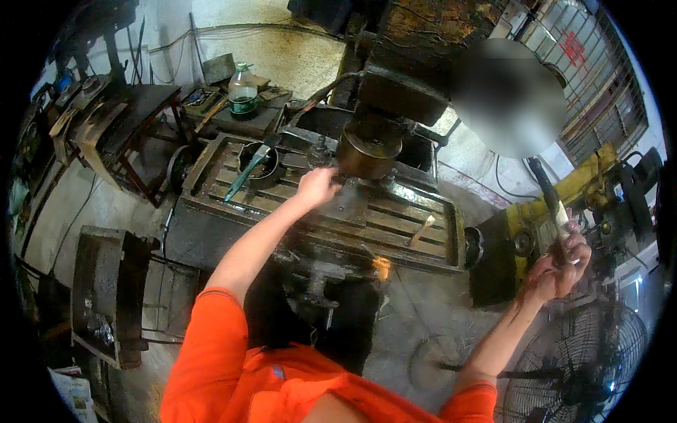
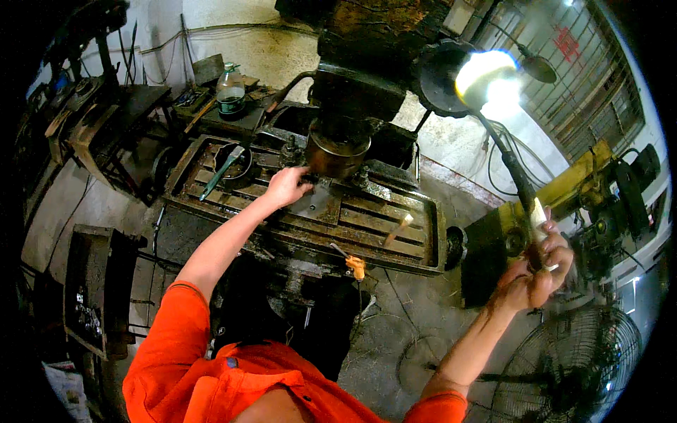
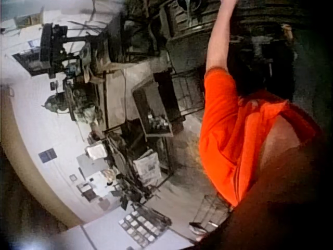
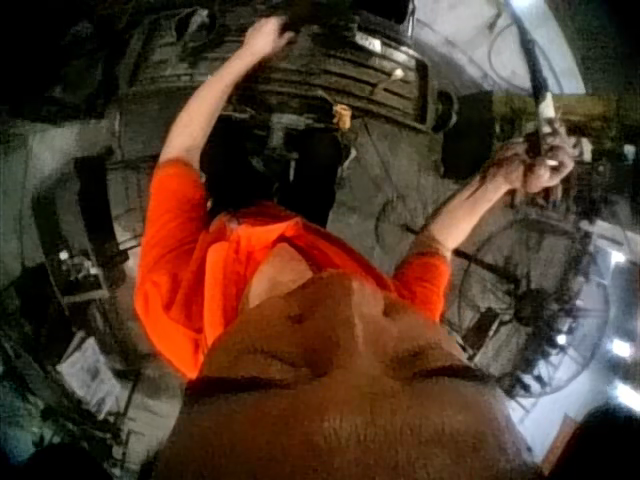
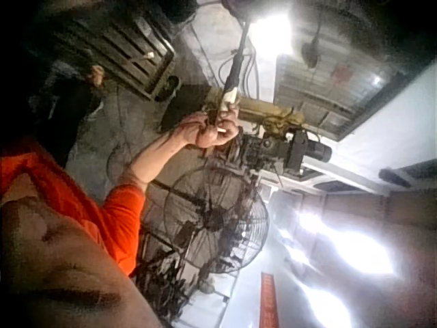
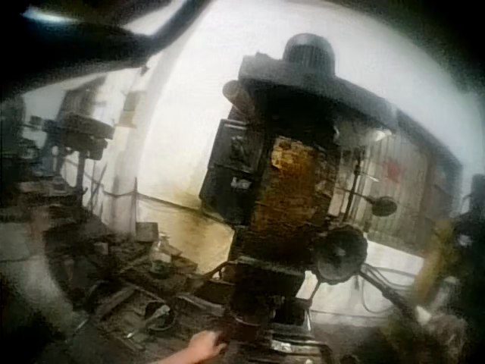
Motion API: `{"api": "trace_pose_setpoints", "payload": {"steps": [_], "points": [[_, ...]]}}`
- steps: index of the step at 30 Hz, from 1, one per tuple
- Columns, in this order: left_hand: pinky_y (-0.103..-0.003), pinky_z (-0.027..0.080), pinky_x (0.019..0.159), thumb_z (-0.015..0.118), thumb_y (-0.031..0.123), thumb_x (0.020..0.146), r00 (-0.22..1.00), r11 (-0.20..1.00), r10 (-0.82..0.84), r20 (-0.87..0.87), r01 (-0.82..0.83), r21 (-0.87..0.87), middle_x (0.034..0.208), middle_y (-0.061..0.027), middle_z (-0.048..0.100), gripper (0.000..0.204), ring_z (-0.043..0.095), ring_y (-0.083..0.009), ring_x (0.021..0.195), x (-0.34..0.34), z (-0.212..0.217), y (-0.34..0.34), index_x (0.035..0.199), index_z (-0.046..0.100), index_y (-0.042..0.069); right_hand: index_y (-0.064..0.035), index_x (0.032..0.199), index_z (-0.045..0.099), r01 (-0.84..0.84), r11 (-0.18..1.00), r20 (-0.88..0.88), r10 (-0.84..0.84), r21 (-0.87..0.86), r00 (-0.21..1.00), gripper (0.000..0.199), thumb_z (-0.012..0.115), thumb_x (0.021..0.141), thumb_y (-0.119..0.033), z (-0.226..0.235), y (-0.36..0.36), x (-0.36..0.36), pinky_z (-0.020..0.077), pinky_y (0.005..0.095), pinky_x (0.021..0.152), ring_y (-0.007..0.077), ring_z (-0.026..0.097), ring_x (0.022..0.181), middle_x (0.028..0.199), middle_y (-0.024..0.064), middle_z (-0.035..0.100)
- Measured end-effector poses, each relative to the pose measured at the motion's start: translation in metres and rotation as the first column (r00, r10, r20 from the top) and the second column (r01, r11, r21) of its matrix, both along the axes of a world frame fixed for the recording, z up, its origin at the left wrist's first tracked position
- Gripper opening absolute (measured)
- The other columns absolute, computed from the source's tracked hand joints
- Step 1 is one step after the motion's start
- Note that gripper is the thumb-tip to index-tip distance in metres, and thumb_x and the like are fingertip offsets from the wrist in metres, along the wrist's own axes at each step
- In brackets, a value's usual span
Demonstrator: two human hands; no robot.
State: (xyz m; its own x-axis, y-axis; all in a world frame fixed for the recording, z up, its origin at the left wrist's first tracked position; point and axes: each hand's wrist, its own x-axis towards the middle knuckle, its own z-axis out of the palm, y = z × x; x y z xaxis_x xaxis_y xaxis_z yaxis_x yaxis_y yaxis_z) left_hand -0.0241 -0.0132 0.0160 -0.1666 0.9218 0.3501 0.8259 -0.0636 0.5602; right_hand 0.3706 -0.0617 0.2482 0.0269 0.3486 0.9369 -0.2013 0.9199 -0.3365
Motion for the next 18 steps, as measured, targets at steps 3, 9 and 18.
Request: {"api": "trace_pose_setpoints", "payload": {"steps": [3, 9, 18], "points": [[-0.039, 0.049, 0.069, 0.067, 0.02, 0.073, 0.994, 0.992, -0.079, 0.069, 0.086, -0.095, 0.082, -0.016, 0.064, 0.044, 0.062, -0.0295, 0.078, -0.033, 0.022, -0.057, 0.114, 0.057, 0.006, -0.0066, 0.074, 0.041, -0.012, 1.0, 0.005, 0.012, 0.019, 1.0, 0.02, 0.054, 0.069, -0.02, -0.005, 0.005, -0.003, 0.0215, 0.0498, 0.104, 0.0319, 0.046, 0.104, 0.082, 0.0075, 0.045], [-0.038, 0.048, 0.068, 0.067, 0.02, 0.075, 0.988, 0.967, 0.154, 0.025, -0.145, -0.209, 0.083, -0.0172, 0.065, 0.04, 0.063, -0.0276, 0.075, -0.131, 0.039, -0.219, 0.111, 0.059, 0.005, -0.0028, 0.085, 0.052, 0.082, 0.996, 0.078, -0.085, 0.04, 0.993, 0.017, 0.054, 0.079, -0.019, -0.022, 0.029, 0.043, 0.0348, 0.0427, 0.09, 0.0274, 0.049, 0.098, 0.096, 0.0118, 0.056], [-0.033, 0.049, 0.075, 0.056, 0.006, 0.066, 0.338, 0.372, 0.924, 0.18, -0.904, -0.21, 0.092, -0.0169, 0.065, 0.046, 0.063, -0.022, 0.083, -0.305, -0.053, -0.556, 0.111, 0.059, 0.004, -0.0036, 0.083, 0.053, 0.125, -0.738, -0.291, -0.408, 0.663, -0.866, 0.01, 0.044, 0.086, -0.007, -0.055, 0.061, 0.101, 0.0389, 0.0326, 0.071, 0.0203, 0.049, 0.078, 0.086, 0.0105, 0.055]]}}
